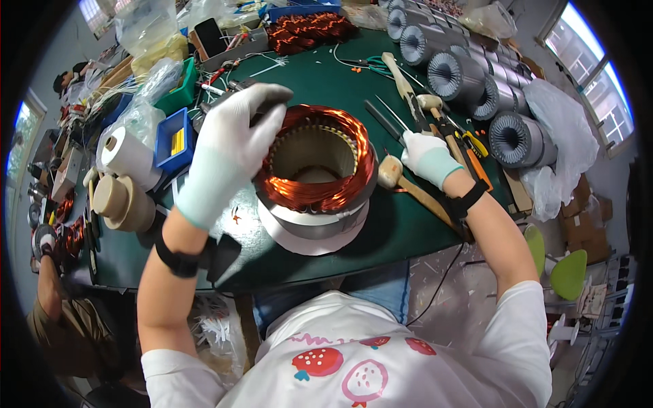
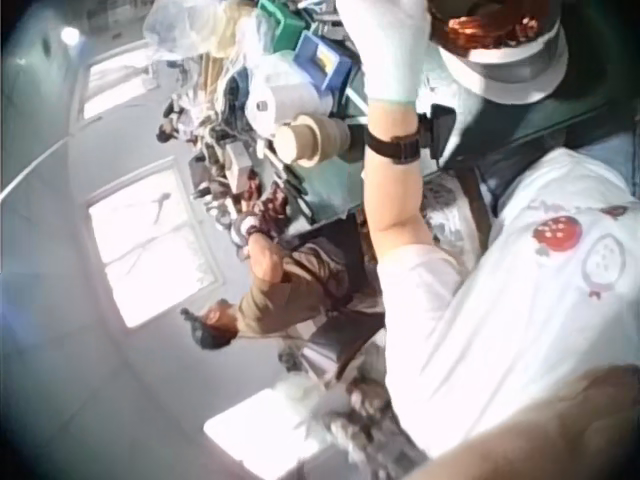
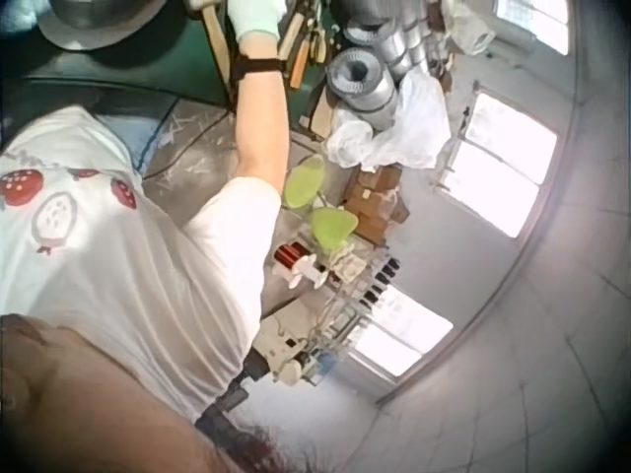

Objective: Adjusting copper windings inside a motor stator using a mallet and metal wedges to ensure proper seating.

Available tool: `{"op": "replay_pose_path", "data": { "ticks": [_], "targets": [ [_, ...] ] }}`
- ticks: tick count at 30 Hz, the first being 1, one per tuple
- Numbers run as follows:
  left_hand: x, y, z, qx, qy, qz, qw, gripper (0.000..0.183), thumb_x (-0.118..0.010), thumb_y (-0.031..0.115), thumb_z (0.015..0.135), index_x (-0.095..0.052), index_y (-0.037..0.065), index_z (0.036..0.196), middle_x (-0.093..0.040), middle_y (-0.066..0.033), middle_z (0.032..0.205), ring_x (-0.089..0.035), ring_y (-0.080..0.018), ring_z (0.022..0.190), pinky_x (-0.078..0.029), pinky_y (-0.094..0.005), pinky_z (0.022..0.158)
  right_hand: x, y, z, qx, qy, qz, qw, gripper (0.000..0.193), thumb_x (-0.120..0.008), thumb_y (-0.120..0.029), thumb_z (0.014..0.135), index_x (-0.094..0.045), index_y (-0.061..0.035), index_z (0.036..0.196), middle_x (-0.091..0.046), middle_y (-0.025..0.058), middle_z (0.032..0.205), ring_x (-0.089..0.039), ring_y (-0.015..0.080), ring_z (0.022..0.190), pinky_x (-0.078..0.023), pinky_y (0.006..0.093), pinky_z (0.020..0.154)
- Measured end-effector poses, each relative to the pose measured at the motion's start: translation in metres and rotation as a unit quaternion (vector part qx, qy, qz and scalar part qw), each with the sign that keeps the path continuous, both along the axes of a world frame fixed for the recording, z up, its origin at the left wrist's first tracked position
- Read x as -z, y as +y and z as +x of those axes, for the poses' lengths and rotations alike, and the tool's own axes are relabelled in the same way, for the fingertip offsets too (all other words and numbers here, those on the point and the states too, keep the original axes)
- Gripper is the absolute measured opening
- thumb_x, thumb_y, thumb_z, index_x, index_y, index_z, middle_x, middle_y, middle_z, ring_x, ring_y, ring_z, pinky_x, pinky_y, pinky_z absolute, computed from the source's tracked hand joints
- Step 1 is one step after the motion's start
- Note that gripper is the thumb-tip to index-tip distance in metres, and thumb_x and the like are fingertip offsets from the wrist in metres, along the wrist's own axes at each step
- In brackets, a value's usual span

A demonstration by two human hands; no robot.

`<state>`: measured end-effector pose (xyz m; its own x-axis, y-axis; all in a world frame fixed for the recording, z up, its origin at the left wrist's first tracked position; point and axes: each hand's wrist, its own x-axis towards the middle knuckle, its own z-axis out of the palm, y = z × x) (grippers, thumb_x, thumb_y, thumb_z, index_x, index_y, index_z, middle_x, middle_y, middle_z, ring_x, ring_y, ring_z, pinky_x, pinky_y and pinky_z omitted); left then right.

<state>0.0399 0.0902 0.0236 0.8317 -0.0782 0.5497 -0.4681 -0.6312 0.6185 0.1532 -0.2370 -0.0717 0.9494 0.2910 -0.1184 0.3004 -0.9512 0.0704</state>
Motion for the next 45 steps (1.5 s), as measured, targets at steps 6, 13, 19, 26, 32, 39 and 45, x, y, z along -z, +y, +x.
{"op": "replay_pose_path", "data": {
  "ticks": [6, 13, 19, 26, 32, 39, 45],
  "targets": [
    [0.011, -0.032, -0.067, 0.011, -0.187, 0.199, 0.962, 0.033, -0.072, 0.004, 0.077, -0.067, 0.004, 0.11, -0.069, -0.0116, 0.107, -0.064, -0.0317, 0.106, -0.045, -0.0505, 0.105, -0.019, -0.047, 0.024, -0.044, -0.044, 0.342, 0.938, 0.028, -0.062, -0.027, 0.094, -0.061, -0.0042, 0.11, -0.069, 0.0157, 0.081, -0.068, 0.0251, 0.072, -0.055, 0.0358, 0.075],
    [0.044, -0.062, -0.07, -0.035, -0.218, 0.145, 0.965, 0.054, -0.08, 0.013, 0.065, -0.066, 0.01, 0.117, -0.063, -0.006, 0.098, -0.061, -0.028, 0.099, -0.043, -0.0537, 0.104, -0.115, 0.011, -0.065, -0.061, 0.077, 0.688, 0.719, 0.041, -0.043, -0.038, 0.109, -0.063, -0.0027, 0.105, -0.061, 0.002, 0.071, -0.052, 0.0076, 0.057, -0.043, 0.022, 0.053],
    [0.05, -0.063, -0.064, -0.035, -0.22, 0.123, 0.967, 0.054, -0.081, 0.016, 0.062, -0.067, 0.011, 0.114, -0.062, -0.0044, 0.096, -0.06, -0.026, 0.096, -0.044, -0.0519, 0.101, -0.056, -0.061, -0.157, 0.108, 0.457, 0.564, 0.679, 0.049, -0.052, -0.044, 0.104, -0.058, -0.0035, 0.079, -0.068, 0.0186, 0.073, -0.067, 0.0236, 0.063, -0.051, 0.0302, 0.055],
    [0.05, -0.061, -0.055, -0.024, -0.272, 0.081, 0.959, 0.038, -0.078, 0.023, 0.066, -0.069, 0.012, 0.102, -0.062, -0.0019, 0.084, -0.062, -0.0212, 0.083, -0.048, -0.0456, 0.093, 0.012, -0.073, -0.11, 0.031, 0.202, 0.593, 0.779, 0.056, -0.045, -0.049, 0.107, -0.064, 0.0029, 0.116, -0.068, 0.0143, 0.111, -0.064, 0.0184, 0.095, -0.05, 0.0319, 0.09],
    [0.04, -0.028, -0.051, 0.087, -0.213, 0.082, 0.97, 0.036, -0.075, 0.019, 0.065, -0.071, 0.01, 0.1, -0.063, -0.0066, 0.088, -0.062, -0.0261, 0.089, -0.046, -0.0522, 0.101, -0.037, -0.053, -0.043, 0.034, 0.065, 0.66, 0.748, 0.048, -0.04, -0.044, 0.109, -0.063, -0.0037, 0.097, -0.063, 0.0018, 0.082, -0.054, 0.0062, 0.068, -0.042, 0.0204, 0.061],
    [0.037, -0.072, -0.08, -0.061, -0.149, 0.143, 0.977, 0.05, -0.084, 0.021, 0.067, -0.063, 0.003, 0.109, -0.062, -0.0093, 0.086, -0.063, -0.0274, 0.093, -0.043, -0.0535, 0.106, -0.157, 0.046, -0.09, -0.158, 0.121, 0.719, 0.665, 0.047, -0.043, -0.046, 0.108, -0.06, -0.0018, 0.106, -0.07, 0.0185, 0.095, -0.065, 0.0127, 0.07, -0.058, 0.0245, 0.056],
    [0.047, -0.069, -0.07, -0.065, -0.194, 0.109, 0.973, 0.028, -0.076, 0.021, 0.068, -0.065, 0.005, 0.089, -0.059, -0.0038, 0.074, -0.06, -0.023, 0.081, -0.044, -0.0475, 0.107, -0.167, 0.052, -0.085, -0.313, 0.063, 0.547, 0.774, 0.033, -0.05, -0.03, 0.108, -0.061, 0.0019, 0.107, -0.072, 0.0184, 0.098, -0.065, 0.012, 0.073, -0.058, 0.0248, 0.063]
  ]
}}
